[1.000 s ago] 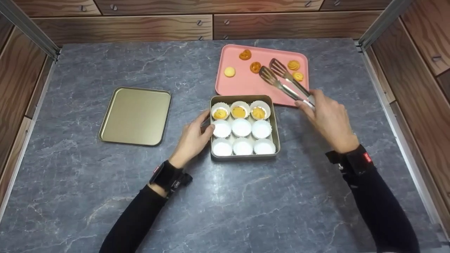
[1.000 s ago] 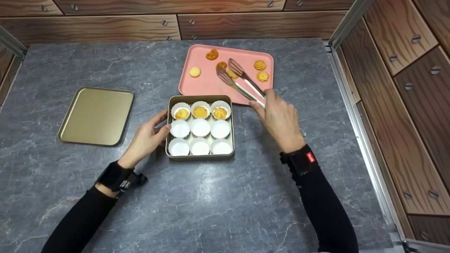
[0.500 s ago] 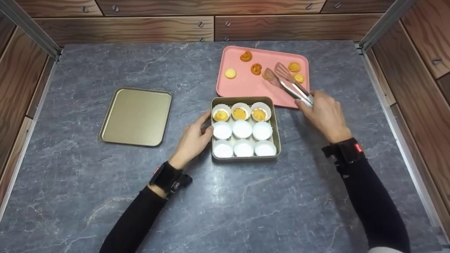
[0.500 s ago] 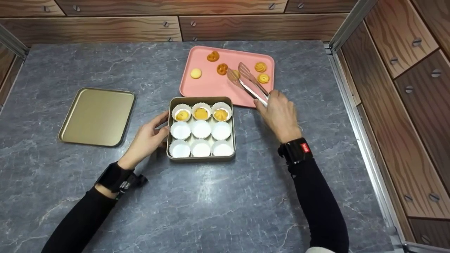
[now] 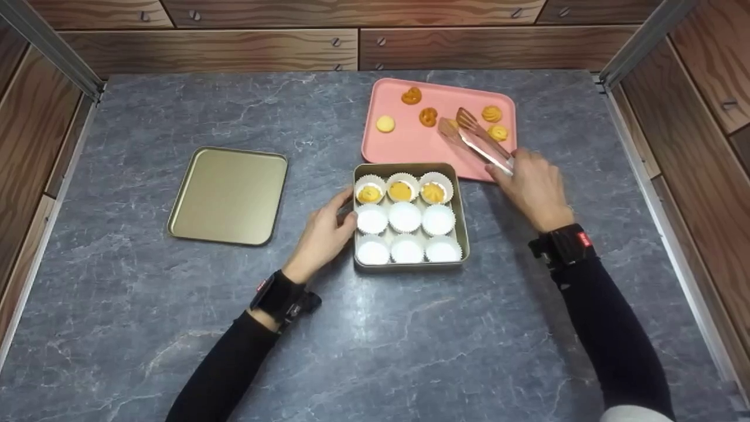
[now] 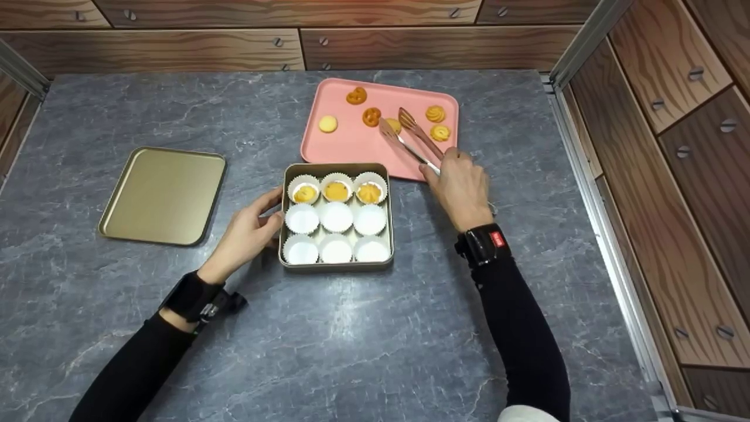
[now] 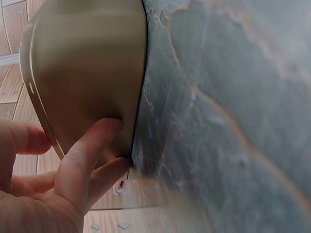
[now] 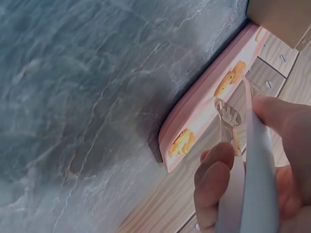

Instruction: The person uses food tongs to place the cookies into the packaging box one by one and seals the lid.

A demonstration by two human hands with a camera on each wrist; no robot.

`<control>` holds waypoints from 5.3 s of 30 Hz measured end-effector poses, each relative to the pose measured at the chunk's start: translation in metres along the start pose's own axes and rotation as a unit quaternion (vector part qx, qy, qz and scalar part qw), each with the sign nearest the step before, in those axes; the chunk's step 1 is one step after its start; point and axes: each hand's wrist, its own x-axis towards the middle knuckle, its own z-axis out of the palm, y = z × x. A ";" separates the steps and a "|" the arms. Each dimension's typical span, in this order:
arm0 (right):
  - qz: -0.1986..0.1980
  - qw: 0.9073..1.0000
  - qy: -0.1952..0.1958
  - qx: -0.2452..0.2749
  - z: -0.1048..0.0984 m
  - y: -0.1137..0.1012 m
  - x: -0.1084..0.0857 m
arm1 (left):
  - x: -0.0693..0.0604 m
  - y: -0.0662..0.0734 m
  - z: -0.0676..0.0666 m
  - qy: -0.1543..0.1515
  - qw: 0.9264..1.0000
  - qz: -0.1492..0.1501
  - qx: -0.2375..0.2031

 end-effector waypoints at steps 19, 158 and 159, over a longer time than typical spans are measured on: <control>-0.017 0.999 0.023 -0.025 0.005 0.000 0.002 | -0.001 0.001 0.001 0.000 1.000 0.000 0.006; -0.085 0.992 0.091 0.022 0.010 -0.006 -0.021 | 0.000 0.000 0.000 -0.004 1.000 0.004 0.009; -0.090 0.991 0.097 0.024 0.009 -0.006 -0.023 | 0.000 0.000 0.000 -0.004 1.000 0.004 0.010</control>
